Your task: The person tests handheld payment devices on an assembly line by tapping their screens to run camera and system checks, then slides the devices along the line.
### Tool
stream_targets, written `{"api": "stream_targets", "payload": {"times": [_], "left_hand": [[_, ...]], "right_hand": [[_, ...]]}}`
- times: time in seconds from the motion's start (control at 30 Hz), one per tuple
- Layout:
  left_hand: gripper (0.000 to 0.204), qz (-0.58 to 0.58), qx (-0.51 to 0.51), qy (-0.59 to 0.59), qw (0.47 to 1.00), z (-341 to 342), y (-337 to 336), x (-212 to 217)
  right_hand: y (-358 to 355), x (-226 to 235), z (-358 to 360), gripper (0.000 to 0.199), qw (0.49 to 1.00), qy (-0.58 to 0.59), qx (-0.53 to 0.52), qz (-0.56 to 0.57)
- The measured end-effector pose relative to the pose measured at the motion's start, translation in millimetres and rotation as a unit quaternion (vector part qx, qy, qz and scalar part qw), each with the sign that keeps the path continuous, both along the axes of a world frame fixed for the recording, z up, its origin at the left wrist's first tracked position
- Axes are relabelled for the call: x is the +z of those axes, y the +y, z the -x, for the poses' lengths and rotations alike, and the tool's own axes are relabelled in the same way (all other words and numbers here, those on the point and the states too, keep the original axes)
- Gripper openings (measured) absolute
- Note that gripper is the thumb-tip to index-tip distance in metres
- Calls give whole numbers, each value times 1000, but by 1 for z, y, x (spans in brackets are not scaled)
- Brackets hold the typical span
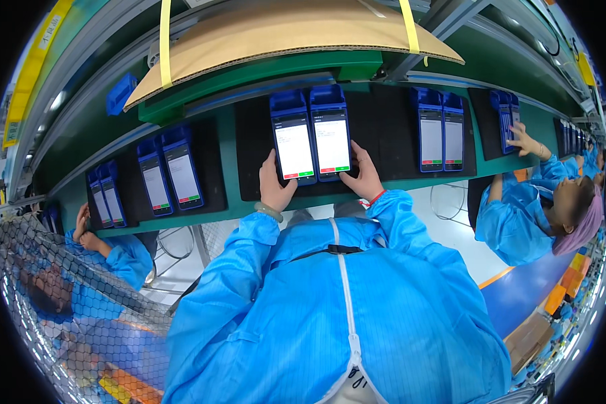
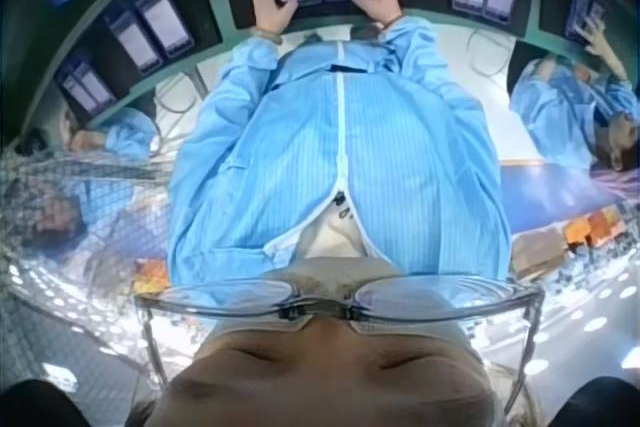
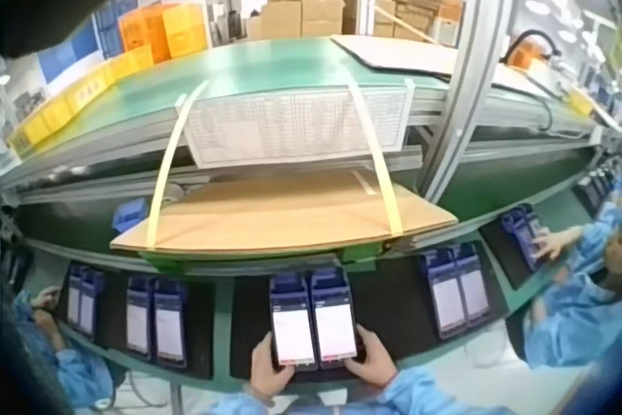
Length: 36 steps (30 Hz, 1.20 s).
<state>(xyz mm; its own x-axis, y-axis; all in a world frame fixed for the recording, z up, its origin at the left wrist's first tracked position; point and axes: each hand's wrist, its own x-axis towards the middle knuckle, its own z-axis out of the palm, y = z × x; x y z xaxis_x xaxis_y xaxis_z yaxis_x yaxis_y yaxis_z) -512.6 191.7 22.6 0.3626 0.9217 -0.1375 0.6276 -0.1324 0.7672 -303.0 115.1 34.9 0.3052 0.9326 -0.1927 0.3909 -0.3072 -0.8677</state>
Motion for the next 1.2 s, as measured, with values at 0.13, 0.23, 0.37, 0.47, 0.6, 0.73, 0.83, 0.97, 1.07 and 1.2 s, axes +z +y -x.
{"api": "stream_targets", "payload": {"times": [0.13,0.23,0.37,0.47,0.6,0.73,0.83,0.97,1.07,1.2], "left_hand": [[79,-9,6,-12,1000,-5,1,1],[79,-23,-4,8,1000,-6,-1,-2],[81,-41,10,24,999,-11,-4,-2],[82,-55,14,24,998,-12,-6,-4],[82,-45,9,28,999,-11,-6,-4],[82,-31,11,26,999,-10,-5,-4],[81,-32,14,26,999,-11,-6,-6],[80,-40,36,38,998,-18,-7,-2],[79,-31,42,46,998,-19,-7,0],[77,-36,36,21,998,-15,-6,-6]], "right_hand": [[0,-3,-1,69,1000,5,1,-5],[-1,-5,-3,67,1000,25,-8,5],[-1,-3,-1,64,999,36,-12,4],[-1,-7,-2,64,999,31,-15,3],[-1,-11,-3,64,999,29,-10,-10],[0,-8,-2,64,999,36,-19,7],[-2,-11,-4,64,999,38,-16,-2],[-2,-11,-4,64,999,32,-11,-7],[-2,-8,-3,63,1000,28,-13,-4],[-3,-12,-4,61,999,28,-23,7]]}}
